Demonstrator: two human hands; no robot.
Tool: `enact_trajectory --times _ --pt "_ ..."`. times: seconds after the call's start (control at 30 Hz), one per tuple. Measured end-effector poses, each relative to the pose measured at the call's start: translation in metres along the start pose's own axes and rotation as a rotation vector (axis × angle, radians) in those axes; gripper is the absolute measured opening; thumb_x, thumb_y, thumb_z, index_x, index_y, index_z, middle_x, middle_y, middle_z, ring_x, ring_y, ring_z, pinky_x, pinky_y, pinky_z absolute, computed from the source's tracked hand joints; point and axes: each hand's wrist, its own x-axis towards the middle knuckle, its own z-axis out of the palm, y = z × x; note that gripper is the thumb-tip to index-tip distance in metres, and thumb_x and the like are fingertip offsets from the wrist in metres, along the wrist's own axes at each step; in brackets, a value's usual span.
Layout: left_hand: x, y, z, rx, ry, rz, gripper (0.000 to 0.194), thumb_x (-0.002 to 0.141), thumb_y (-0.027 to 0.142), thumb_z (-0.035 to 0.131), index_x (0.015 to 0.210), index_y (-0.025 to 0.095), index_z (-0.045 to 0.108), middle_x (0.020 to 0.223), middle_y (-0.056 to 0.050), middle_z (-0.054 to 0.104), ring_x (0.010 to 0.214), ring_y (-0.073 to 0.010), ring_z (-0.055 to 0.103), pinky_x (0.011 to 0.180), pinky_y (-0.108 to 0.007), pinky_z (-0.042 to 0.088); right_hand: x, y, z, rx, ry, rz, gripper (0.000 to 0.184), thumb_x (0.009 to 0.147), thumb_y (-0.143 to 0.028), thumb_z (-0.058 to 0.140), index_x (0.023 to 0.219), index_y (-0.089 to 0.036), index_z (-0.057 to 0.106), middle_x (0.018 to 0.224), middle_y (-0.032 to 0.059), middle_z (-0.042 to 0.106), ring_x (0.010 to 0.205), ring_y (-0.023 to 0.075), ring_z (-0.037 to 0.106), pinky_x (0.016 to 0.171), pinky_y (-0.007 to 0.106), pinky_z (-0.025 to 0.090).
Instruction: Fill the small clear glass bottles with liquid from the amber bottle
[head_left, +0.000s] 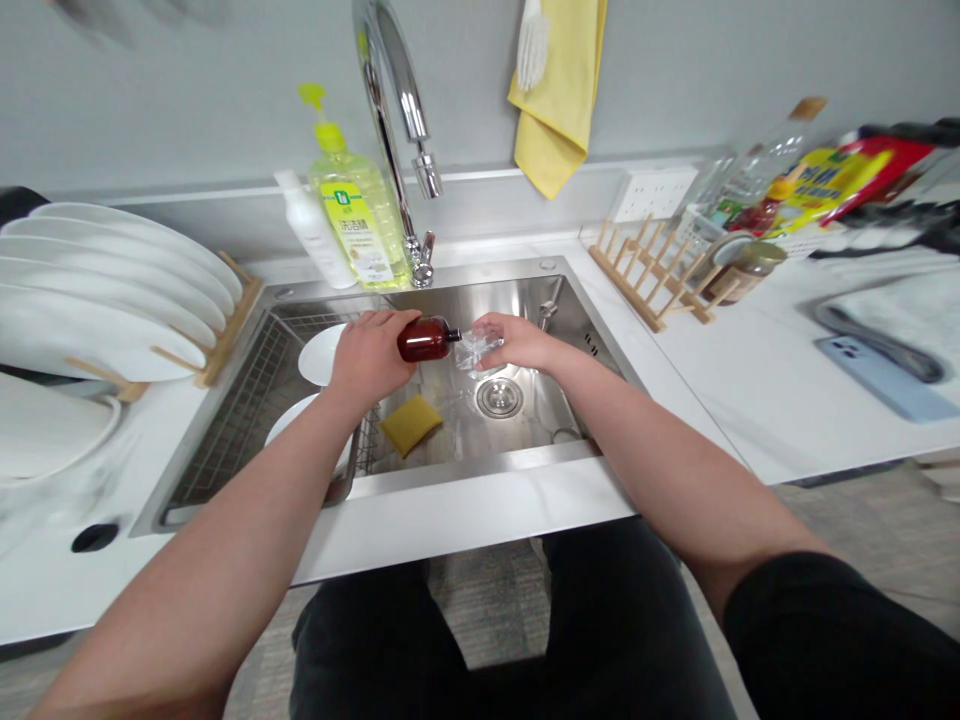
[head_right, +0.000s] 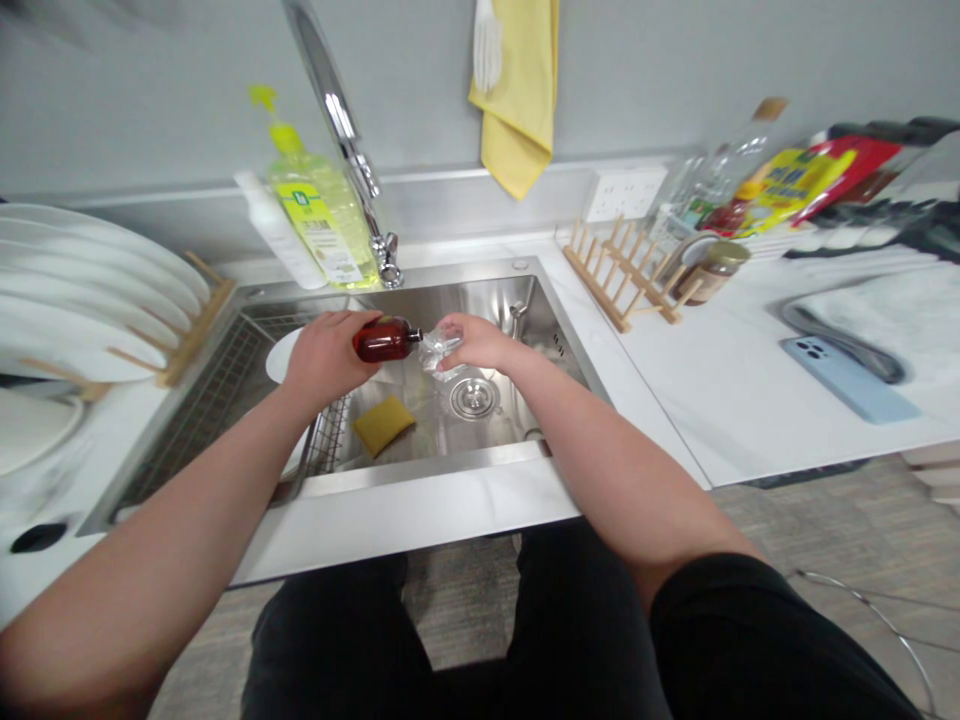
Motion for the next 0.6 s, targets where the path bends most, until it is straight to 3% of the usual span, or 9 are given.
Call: enact_trajectory --times 0.6 --pt "0.0007 0.0000 0.0000 0.002 -0.002 0.000 0.067 0.091 0.028 0.075 0.157 0.025 0.069 0.144 -0.014 0.079 0.130 -0.0413 0.070 0.111 -0.054 0.052 0.0018 0.0025 -0.0003 -0.016 -0.002 -0.005 0.062 0.060 -0.014 0.104 0.116 -0.023 0.077 0.119 0.0048 0.083 0.117 0.0299 0.078 0.115 0.048 0.059"
